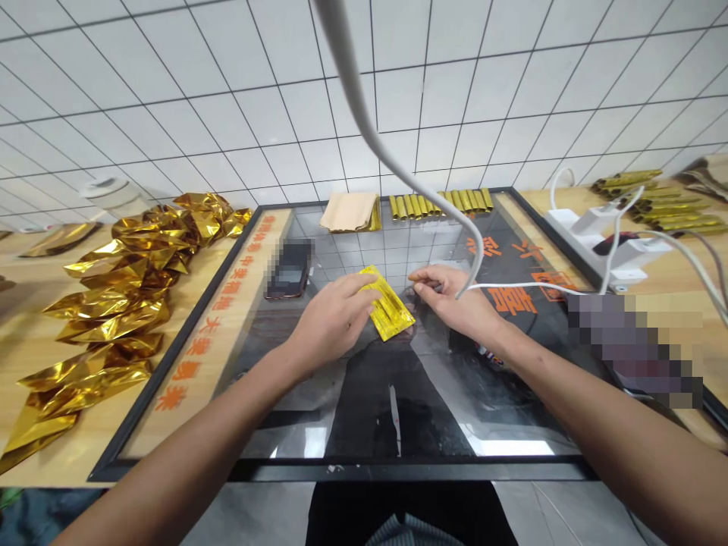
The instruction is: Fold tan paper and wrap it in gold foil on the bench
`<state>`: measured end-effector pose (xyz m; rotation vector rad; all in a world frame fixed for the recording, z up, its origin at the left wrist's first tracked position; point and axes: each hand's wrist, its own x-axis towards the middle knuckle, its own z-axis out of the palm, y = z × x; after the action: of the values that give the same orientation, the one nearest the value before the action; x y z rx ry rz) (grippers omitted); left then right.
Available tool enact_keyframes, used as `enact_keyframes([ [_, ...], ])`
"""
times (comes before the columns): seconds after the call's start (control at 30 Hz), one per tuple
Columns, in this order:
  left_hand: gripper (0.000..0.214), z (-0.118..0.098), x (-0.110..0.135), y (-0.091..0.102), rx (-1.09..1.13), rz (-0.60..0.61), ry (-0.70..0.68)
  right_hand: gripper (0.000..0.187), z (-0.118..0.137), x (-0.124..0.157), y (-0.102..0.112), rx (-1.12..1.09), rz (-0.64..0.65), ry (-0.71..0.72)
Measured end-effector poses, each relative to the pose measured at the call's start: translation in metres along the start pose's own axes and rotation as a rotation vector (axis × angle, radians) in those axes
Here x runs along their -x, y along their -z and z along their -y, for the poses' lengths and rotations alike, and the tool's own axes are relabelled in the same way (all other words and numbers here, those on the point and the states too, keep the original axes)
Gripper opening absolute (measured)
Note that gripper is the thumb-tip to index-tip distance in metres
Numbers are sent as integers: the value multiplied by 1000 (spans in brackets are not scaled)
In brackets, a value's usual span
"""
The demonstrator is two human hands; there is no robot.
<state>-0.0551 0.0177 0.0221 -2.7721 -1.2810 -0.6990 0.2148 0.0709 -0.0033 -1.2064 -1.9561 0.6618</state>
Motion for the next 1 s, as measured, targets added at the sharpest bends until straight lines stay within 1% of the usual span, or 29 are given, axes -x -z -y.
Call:
enact_keyframes([
  [0.1,36,18,-11,-1,27,111,-55,17,-1,-1,1,16,5,5],
  [0.17,37,24,-18,-4,23,168,-89,17,0,-1,2,25,7,2],
  [0.23,36,24,-22,-8,0,210,-102,18,1,-1,3,26,3,-4],
  [0.33,34,17,-26,-15,-54,234,-74,19,1,-2,3,30,-15,-6],
  [0.57,28,-10,-38,-27,-216,188,97,24,-3,-3,4,53,-114,86],
  [0.7,26,-20,-41,-35,-311,136,146,25,0,-3,6,97,-141,117],
  [0.87,34,-24,-39,-41,-348,91,174,24,2,1,3,116,-127,185],
  [1.0,34,-17,-35,-39,-293,37,177,23,1,4,1,114,-100,178],
])
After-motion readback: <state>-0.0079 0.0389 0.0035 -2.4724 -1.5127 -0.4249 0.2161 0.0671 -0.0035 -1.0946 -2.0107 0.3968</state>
